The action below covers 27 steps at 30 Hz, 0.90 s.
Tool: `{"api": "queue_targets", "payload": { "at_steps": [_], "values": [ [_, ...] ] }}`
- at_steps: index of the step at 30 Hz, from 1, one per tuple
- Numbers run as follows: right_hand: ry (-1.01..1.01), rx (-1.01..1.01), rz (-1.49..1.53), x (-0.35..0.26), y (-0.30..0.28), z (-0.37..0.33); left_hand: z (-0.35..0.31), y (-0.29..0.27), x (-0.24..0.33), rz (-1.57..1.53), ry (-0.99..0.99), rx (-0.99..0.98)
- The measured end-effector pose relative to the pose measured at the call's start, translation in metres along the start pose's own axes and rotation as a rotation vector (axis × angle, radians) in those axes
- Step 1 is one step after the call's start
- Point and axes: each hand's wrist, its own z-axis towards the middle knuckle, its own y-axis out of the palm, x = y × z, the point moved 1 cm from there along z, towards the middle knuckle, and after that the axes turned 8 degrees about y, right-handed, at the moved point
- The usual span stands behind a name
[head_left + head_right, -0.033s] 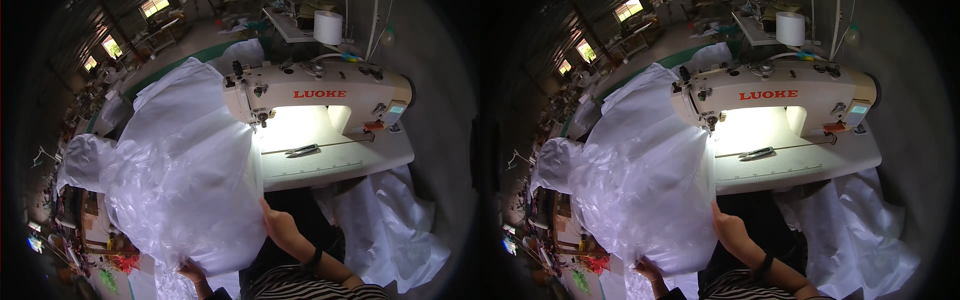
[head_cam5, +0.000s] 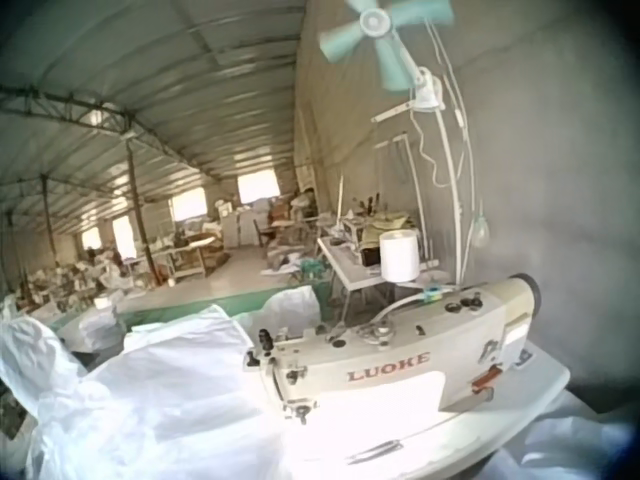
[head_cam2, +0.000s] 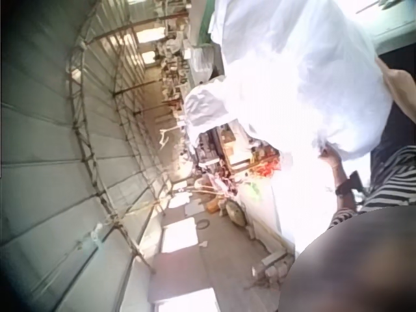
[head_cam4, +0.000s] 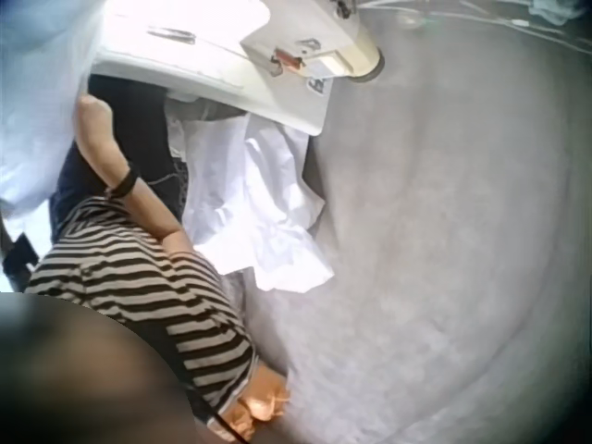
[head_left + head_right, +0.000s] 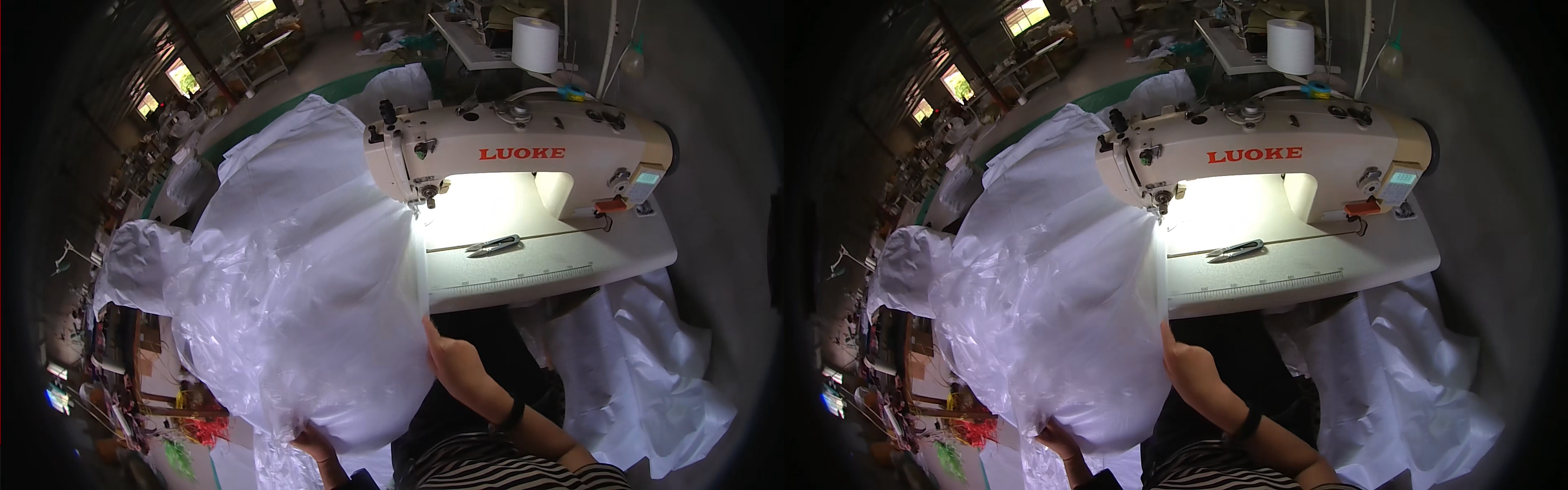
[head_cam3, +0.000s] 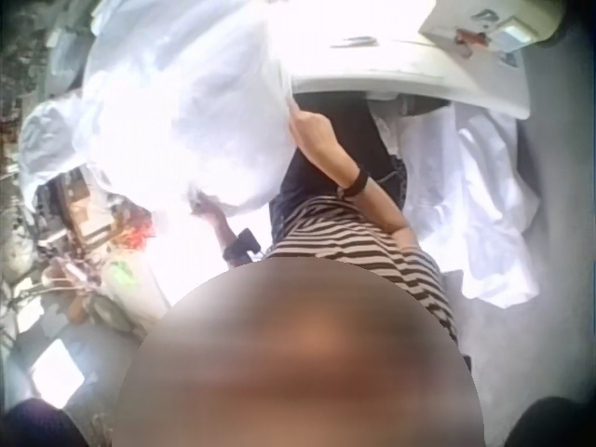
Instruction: The recorder is sewing large white plastic sheets using an industrial sewing machine.
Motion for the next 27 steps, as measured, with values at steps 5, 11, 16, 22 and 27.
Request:
{"api": "queue_targets", "payload": {
  "at_steps": [5, 11, 16, 22, 27],
  "values": [
    [0.089, -0.143, -0.016, 0.01, -0.001, 0.055, 0.02, 0.025, 0.044, 0.205, -0.082, -0.254],
    [0.064, -0.066, -0.002, 0.017, -0.013, 0.109, 0.037, 0.061, 0.055, 0.159, -0.111, -0.504],
    [0.177, -0.105, 0.25, 0.024, -0.016, 0.088, 0.07, 0.035, 0.081, -0.089, -0.224, -0.659],
    [0.311, -0.208, 0.77, 0.027, -0.011, 0.009, 0.084, 0.034, 0.104, -1.215, -0.575, -0.219],
    [0.374, -0.344, 0.798, 0.032, -0.006, -0.028, 0.065, 0.06, 0.143, -0.455, 0.265, -0.318]
  ]
}}
